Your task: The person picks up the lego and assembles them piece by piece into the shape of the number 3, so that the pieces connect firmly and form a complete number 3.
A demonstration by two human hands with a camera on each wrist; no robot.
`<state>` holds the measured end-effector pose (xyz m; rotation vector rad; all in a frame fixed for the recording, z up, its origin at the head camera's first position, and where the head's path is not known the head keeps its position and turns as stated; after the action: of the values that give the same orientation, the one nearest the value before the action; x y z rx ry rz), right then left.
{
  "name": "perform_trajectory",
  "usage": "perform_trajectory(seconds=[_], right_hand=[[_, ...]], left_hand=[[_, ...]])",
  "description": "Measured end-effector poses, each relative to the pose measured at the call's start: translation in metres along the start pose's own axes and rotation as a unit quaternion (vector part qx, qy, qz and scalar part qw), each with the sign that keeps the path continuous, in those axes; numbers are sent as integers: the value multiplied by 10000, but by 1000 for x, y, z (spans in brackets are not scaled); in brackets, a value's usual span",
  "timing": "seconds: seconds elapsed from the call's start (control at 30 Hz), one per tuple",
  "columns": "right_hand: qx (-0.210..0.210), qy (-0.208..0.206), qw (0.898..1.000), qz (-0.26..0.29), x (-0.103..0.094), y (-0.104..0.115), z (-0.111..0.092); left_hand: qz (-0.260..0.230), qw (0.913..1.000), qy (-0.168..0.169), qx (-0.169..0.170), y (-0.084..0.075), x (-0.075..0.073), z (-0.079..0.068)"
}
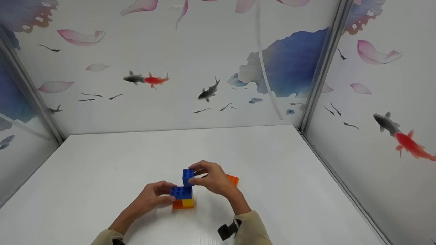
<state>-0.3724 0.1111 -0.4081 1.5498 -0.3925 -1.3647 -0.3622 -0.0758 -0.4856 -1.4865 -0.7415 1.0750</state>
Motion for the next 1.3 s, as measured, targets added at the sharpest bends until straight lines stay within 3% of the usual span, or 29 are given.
perform_trajectory(seconds=[0.6,1.3], right_hand=[[-46,590,9980,198,19,-2,1],[-41,531,9986,58,20,-7,2]], left_hand=[[-6,10000,-68,-31,-1,-2,0],[-69,9997,-148,-197,1,-1,-1]])
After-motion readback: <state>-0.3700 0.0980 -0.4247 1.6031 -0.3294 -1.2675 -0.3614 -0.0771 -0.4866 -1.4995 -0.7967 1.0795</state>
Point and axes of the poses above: each hand's wrist, its own z-axis towards the middle knuckle, its own x-axis out of the palm, y = z × x, the point moved 9 cm from there along z, towards the middle knuckle, and after that the axes turned 4 degrees about -z, right-handed, at the moved point
